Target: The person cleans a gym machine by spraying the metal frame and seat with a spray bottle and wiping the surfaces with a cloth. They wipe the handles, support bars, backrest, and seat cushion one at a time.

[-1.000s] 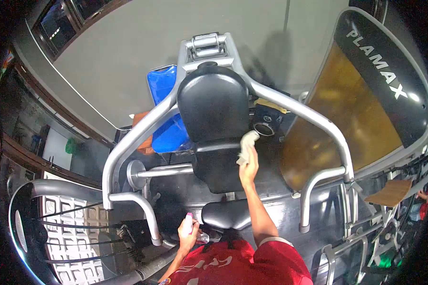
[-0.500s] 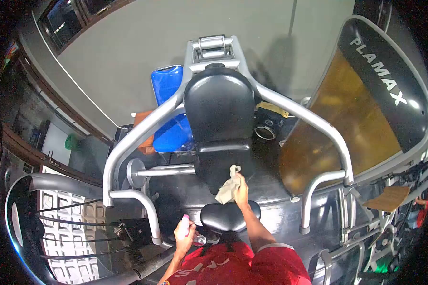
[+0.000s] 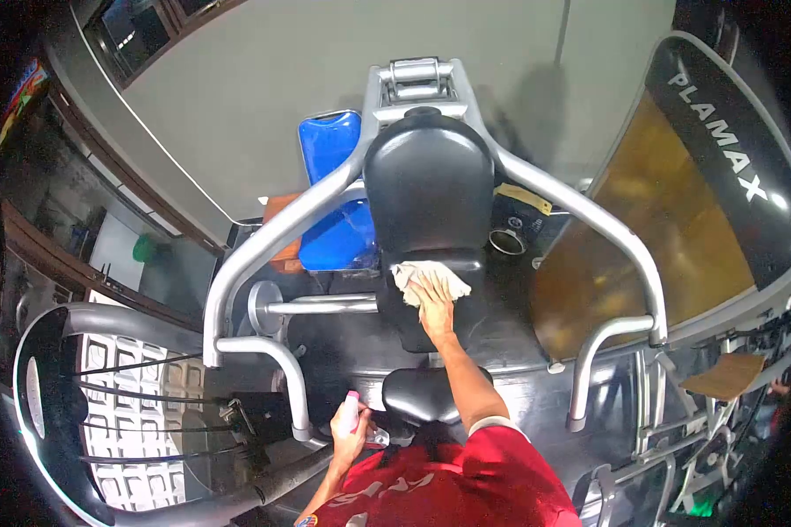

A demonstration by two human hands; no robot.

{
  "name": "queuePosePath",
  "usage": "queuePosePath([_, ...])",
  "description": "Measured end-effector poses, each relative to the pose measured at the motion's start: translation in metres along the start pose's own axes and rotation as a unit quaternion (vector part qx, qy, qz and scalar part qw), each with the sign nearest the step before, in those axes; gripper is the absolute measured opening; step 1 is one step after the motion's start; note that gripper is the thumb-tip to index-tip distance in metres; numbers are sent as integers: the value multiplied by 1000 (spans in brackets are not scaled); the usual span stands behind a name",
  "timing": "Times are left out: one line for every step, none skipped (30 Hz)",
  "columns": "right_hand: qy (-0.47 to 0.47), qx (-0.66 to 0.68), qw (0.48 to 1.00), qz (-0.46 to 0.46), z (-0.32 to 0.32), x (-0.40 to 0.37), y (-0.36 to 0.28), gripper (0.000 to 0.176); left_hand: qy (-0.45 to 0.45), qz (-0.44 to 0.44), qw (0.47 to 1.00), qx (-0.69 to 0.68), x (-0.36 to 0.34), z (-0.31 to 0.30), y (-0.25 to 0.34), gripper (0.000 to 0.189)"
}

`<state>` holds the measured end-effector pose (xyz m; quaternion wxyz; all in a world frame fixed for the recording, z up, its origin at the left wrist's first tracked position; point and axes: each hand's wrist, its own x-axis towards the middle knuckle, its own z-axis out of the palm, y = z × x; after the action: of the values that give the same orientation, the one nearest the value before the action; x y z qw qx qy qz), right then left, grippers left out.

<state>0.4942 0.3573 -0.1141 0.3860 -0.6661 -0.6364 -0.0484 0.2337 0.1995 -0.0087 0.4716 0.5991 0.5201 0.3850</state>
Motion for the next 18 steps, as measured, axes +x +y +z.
queuePosePath([-37,24,999,-7,0,-14,3,48,5,4,1000,0,0,0,-7,9])
queuePosePath([-74,51,996,-13,3,-27,3,48,10,8,1000,3,0,-1,-13,9])
queuePosePath([-94,63,994,10,7,-42,5,48,12,10,1000,2,3,-2,-10,9])
queuePosePath([-116,74,990,33,2,-45,-1,48,11,15,1000,4,4,-3,-4,9])
queuePosePath([-134,107,979,113,-5,-50,-8,47,9,17,1000,6,2,-3,-2,9])
queuePosePath([-111,163,963,185,-2,-55,-8,43,11,16,1000,4,3,-3,-2,9])
queuePosePath([-100,201,948,225,1,-54,-4,45,9,13,1000,-1,3,-3,-4,9])
queuePosePath([-88,238,931,263,5,-54,-1,46,8,9,1000,-5,3,-4,-5,9])
queuePosePath([-58,271,926,257,3,-49,-4,48,10,9,1000,-5,2,-5,-3,9])
queuePosePath([-27,304,919,251,-3,-39,-11,49,15,-5,1000,-19,2,-5,1,9])
queuePosePath([21,286,939,188,-9,-26,-17,51,21,-18,999,-33,2,-6,3,9])
queuePosePath([40,286,945,154,-18,-11,-27,53,22,-18,999,-33,3,-7,4,9])
queuePosePath([43,258,959,108,-27,3,-35,54,31,-1,999,-23,3,-7,5,9])
queuePosePath([46,229,970,63,-32,17,-42,55,39,15,999,-13,3,-9,5,8])
queuePosePath([41,167,985,5,-34,33,-48,54,40,13,999,-13,4,-10,6,8])
queuePosePath([37,105,992,-53,-32,46,-51,52,41,18,999,-13,4,-12,7,9])
queuePosePath([-9,54,995,-79,-23,54,-50,49,42,22,999,-13,6,-14,8,9])
queuePosePath([-74,46,994,-64,-13,56,-48,45,43,21,999,-13,7,-15,10,9])
